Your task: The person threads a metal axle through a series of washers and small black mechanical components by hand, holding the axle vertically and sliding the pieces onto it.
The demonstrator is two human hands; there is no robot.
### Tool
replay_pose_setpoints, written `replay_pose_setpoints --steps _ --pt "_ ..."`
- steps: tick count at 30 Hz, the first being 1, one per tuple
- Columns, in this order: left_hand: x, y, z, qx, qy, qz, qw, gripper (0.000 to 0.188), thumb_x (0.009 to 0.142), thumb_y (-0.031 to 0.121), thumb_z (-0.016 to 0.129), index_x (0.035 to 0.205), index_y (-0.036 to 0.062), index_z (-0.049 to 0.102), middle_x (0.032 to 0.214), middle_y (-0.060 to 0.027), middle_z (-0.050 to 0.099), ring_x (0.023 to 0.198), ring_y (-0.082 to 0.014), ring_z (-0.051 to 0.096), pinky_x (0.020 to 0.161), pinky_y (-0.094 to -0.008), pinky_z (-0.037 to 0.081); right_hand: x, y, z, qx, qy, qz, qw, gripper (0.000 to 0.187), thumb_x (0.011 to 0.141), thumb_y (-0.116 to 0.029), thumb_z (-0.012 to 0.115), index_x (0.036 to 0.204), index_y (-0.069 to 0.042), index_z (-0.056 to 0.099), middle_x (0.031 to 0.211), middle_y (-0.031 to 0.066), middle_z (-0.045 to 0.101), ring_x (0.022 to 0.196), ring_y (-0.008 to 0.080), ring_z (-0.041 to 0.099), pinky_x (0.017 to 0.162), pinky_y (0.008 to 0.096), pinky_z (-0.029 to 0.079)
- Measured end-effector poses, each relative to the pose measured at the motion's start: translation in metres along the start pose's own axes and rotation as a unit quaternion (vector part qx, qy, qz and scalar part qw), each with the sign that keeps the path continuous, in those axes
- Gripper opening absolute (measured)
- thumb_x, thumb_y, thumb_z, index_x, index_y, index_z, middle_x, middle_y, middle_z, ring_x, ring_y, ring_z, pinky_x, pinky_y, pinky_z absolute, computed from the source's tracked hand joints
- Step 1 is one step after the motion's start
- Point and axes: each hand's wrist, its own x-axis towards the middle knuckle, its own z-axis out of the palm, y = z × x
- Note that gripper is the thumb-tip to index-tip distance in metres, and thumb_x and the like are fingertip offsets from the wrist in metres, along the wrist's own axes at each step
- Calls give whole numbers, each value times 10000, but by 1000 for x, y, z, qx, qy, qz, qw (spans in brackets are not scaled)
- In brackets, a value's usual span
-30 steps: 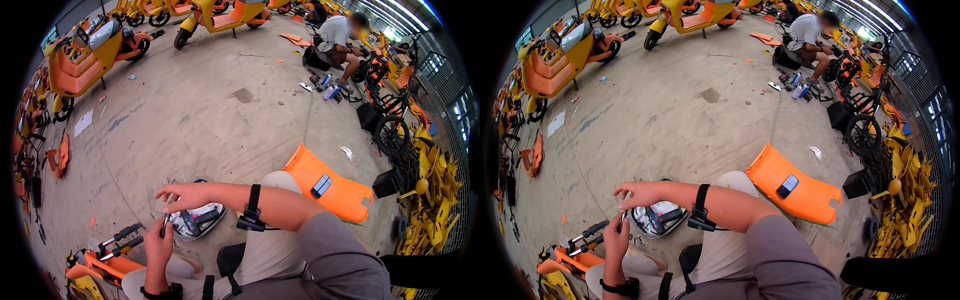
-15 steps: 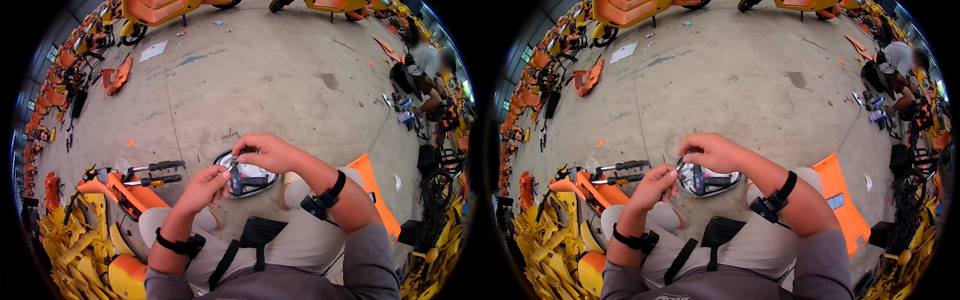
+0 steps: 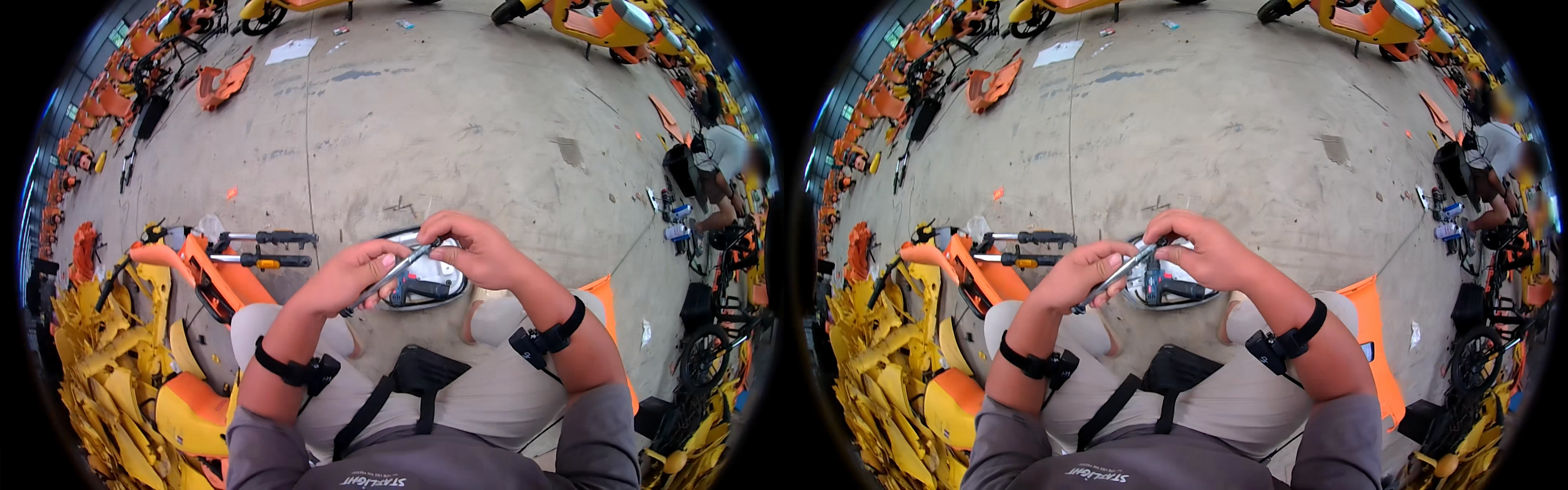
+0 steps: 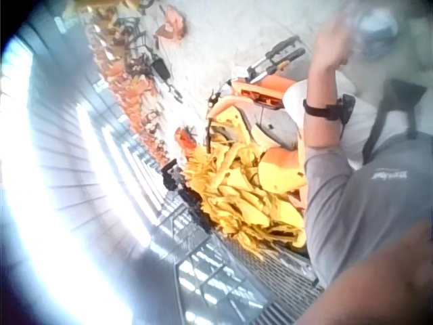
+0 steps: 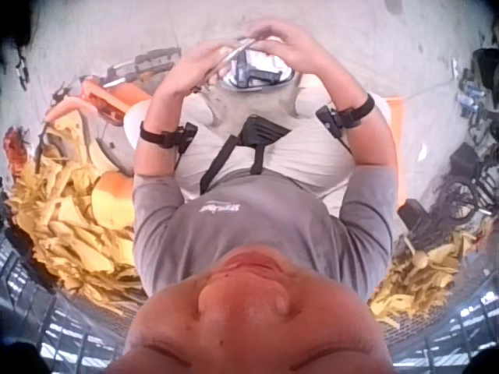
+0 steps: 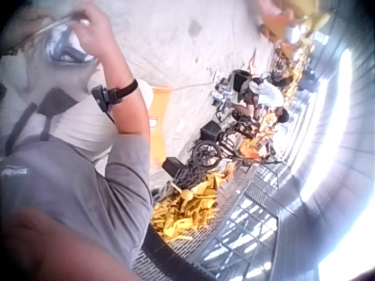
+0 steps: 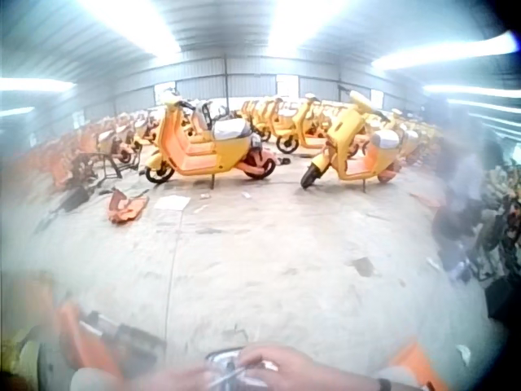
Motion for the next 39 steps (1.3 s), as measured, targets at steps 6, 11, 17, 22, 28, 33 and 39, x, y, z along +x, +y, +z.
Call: replay_pose_setpoints --steps 6,11,17,22,28,33,39 --pt "-1 4 -11 -122 -104 2 987 328 1049 280 493 1255 37 571 715 -27 597 456 -44 487 407 -195 372 -4 -7 5 18 34 -84 996 249 870 24 657 1105 -49 622 1119 89 590 1071 226 575 933 334 467" --pt "-7 4 -1 52 2 4 999 369 973 239 634 1283 50 569 728 -14 599 492 -59 504 434 -227 379 -5 -6 12 -1 23 -27 999 290 944 -191 646 1192 -45 609 1180 112 538 1058 206 570 930 330 471" --pt "-7 -5 9 294 81 139 942 354 901 144 714 1233 61 623 758 -41 631 593 -100 531 543 -258 422 4 -28 28 28 34 367 929 440 1031 -441 495 1048 -16 608 714 14 590 719 93 565 645 259 463" --pt "-4 -7 1 434 142 241 857 342 877 135 710 1208 87 641 764 -116 622 639 -189 564 611 -324 465 2 -4 30 9 95 217 971 305 1021 -314 544 1081 -22 611 845 35 619 781 98 554 698 262 455" --pt "-5 -1 -10 272 71 140 949 263 958 133 605 1206 49 636 735 -76 645 597 -118 559 561 -270 455 4 -3 25 -71 92 26 993 188 937 -77 604 1119 -38 630 1032 101 631 930 202 600 827 318 483" --pt "-14 12 -25 108 -40 23 993 261 1021 159 520 1246 39 575 722 -46 642 479 -64 516 455 -225 423 4 2 25 -148 64 -68 984 249 886 27 595 1120 -44 640 1047 128 638 988 296 611 863 357 493" --pt "-14 14 -24 72 -46 0 996 317 1003 202 585 1276 50 533 766 -28 637 445 -57 513 397 -205 388 1 7 28 18 58 -41 997 197 936 -75 630 1128 -32 646 1174 117 595 1039 228 608 843 337 525"
